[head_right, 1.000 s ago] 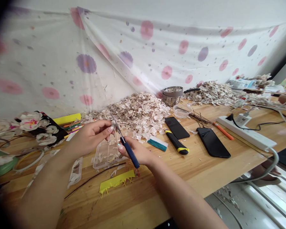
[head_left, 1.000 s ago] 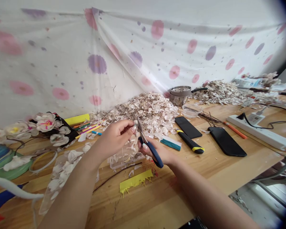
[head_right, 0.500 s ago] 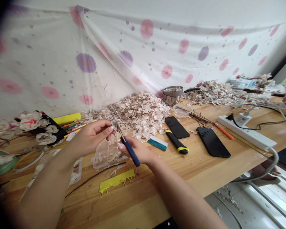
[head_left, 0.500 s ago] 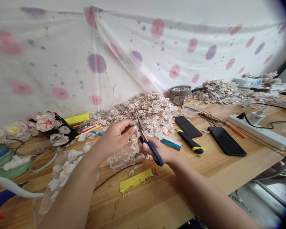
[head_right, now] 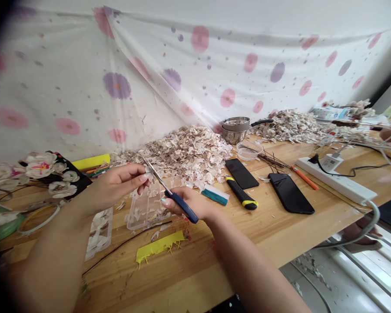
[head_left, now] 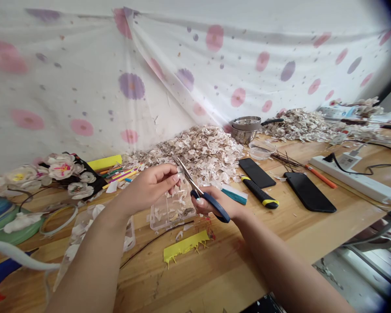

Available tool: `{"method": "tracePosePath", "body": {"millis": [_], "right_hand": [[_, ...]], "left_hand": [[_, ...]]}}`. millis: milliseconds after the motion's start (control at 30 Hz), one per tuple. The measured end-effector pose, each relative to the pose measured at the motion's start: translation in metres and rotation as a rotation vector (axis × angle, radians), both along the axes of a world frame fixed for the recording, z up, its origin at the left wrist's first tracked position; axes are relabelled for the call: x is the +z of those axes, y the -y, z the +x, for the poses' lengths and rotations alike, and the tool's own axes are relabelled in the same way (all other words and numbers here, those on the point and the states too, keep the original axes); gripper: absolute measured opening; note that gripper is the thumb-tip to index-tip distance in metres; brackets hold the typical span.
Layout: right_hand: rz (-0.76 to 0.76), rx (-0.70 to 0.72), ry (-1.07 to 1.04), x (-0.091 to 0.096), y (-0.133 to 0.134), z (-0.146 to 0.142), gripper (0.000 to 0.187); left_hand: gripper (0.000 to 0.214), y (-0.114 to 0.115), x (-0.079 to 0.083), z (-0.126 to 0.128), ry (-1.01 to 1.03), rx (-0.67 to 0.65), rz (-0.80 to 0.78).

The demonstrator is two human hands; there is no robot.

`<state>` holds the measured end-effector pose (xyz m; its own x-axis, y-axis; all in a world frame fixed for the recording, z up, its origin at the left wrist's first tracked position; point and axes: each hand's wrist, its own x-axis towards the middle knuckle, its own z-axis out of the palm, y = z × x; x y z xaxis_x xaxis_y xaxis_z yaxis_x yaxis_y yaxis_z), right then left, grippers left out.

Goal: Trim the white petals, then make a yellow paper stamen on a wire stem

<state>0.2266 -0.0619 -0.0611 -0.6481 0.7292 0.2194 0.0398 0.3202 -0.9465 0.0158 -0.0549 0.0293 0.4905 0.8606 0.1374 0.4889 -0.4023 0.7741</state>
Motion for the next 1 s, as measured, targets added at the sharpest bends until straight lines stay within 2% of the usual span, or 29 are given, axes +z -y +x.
{"method": "tracePosePath", "body": {"millis": [167, 433, 633, 800, 1000], "right_hand": [[-0.035, 0.054, 0.015, 0.000, -0.002, 0.006, 0.062], [-0.051, 0.042, 0.098, 0.013, 0.001, 0.011, 0.062], [-0.058, 0.031, 0.121, 0.012, -0.001, 0.013, 0.060], [-0.121, 0.033, 0.161, 0.014, -0.002, 0.015, 0.058], [-0.084, 0.046, 0.258, 0.017, -0.003, 0.019, 0.056]], "left_hand": [[0.023, 0.000, 0.003, -0.001, 0.017, -0.035, -0.032], [0.026, -0.006, -0.001, -0.006, 0.055, -0.072, -0.102], [0.025, -0.004, 0.000, -0.008, 0.070, -0.052, -0.149], [0.024, -0.006, 0.000, -0.012, 0.074, -0.068, -0.239], [0.025, -0.012, -0.003, -0.022, 0.055, -0.118, -0.379]]}}
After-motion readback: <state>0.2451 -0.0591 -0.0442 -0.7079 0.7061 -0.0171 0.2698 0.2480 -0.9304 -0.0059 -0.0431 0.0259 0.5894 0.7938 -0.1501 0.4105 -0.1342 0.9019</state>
